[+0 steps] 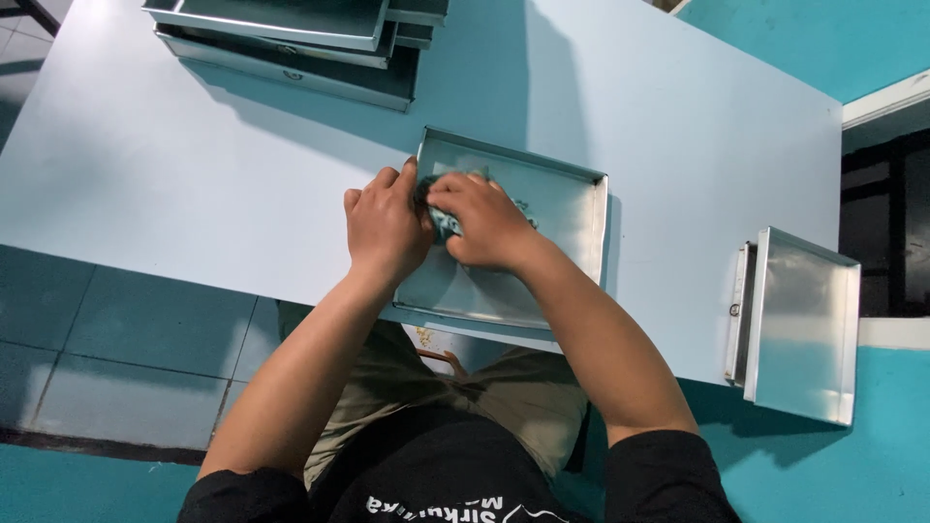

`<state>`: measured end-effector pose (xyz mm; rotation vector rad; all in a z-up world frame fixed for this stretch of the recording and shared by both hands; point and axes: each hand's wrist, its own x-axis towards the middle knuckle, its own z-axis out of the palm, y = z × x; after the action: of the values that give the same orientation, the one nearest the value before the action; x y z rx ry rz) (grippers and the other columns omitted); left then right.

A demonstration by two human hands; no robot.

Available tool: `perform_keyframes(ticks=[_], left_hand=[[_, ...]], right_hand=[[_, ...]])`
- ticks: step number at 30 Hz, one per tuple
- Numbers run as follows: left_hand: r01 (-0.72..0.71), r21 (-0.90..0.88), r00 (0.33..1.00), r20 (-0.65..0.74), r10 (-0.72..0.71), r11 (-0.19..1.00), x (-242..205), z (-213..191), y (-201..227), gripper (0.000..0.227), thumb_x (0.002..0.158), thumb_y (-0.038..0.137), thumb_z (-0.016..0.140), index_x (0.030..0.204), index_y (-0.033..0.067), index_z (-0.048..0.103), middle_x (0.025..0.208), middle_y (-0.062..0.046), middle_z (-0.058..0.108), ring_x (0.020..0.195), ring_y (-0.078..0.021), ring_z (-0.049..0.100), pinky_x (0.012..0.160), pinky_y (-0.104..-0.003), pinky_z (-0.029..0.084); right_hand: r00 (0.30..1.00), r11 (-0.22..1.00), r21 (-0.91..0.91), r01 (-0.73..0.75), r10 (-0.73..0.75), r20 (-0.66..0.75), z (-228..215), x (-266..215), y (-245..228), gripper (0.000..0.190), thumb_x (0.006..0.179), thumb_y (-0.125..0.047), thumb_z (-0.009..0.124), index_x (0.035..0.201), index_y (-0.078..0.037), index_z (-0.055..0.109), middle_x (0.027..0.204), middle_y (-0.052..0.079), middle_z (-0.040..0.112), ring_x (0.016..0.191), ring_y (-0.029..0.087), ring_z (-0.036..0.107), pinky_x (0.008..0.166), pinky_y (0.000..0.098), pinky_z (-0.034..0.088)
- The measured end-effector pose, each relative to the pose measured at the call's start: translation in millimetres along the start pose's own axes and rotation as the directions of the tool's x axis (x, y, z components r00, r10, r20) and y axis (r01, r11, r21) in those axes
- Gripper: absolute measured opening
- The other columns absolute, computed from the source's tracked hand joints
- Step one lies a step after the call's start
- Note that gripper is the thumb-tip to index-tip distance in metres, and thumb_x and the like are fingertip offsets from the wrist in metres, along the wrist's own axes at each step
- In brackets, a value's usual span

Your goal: The person wipes a rectangular metal tray with a cloth, cleaning the interior, exterior, and edges. The tray is flipped and rotated to clean all sides, then placed on a stack of similar trays. The person then picks up another tray from the stack to continue the task.

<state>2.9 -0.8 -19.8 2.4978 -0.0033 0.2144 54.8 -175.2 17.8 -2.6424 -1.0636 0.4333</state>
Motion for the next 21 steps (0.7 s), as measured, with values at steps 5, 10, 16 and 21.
perform_keyframes(ticks=[5, 10, 16, 21], left_hand=[[0.032, 0.011, 0.999, 0.021, -0.032, 0.999, -0.6, -13.3, 8.8, 0.058, 0.084, 0.014, 0.070, 0.141, 0.0105, 0.058, 0.103, -0.009, 0.067, 0.090, -0.0310, 0.069, 0.078, -0.039, 0.035], [0.032, 0.028, 0.999, 0.035, -0.033, 0.999, 1.6, -9.4, 7.3, 0.058, 0.084, 0.013, 0.067, 0.141, 0.0116, 0.058, 0.103, -0.008, 0.067, 0.089, -0.0288, 0.069, 0.079, -0.037, 0.037], [0.009, 0.038, 1.000, 0.001, -0.009, 0.999, -0.1, -7.0, 6.7, 0.057, 0.084, 0.013, 0.066, 0.141, 0.0104, 0.058, 0.102, -0.008, 0.067, 0.089, -0.0307, 0.070, 0.077, -0.039, 0.038], [0.037, 0.042, 0.999, 0.012, -0.037, 0.998, -0.2, -12.1, 11.0, 0.057, 0.084, 0.015, 0.066, 0.141, 0.0122, 0.057, 0.101, -0.008, 0.066, 0.091, -0.0325, 0.069, 0.079, -0.040, 0.037]], right_hand=[[0.999, 0.998, -0.038, -0.047, 0.048, 0.009, -13.9, -6.1, -5.7, 0.059, 0.069, -0.013, 0.072, 0.128, -0.013, 0.070, 0.133, 0.006, 0.061, 0.124, 0.038, 0.057, 0.102, 0.0544, 0.044], [0.981, 0.961, -0.202, -0.187, 0.173, -0.086, -9.0, 24.5, 13.8, 0.056, 0.070, -0.020, 0.073, 0.126, -0.016, 0.071, 0.129, 0.005, 0.063, 0.121, 0.034, 0.059, 0.099, 0.0543, 0.047], [0.966, 0.946, -0.266, -0.186, 0.127, -0.225, 4.0, 56.5, 15.1, 0.057, 0.068, -0.022, 0.078, 0.125, -0.016, 0.074, 0.124, 0.004, 0.064, 0.114, 0.032, 0.064, 0.093, 0.0510, 0.051], [0.966, 0.927, -0.308, -0.215, 0.156, -0.204, -6.1, 49.1, -4.9, 0.054, 0.072, -0.014, 0.071, 0.125, -0.010, 0.072, 0.122, 0.009, 0.064, 0.109, 0.035, 0.065, 0.091, 0.0518, 0.052]])
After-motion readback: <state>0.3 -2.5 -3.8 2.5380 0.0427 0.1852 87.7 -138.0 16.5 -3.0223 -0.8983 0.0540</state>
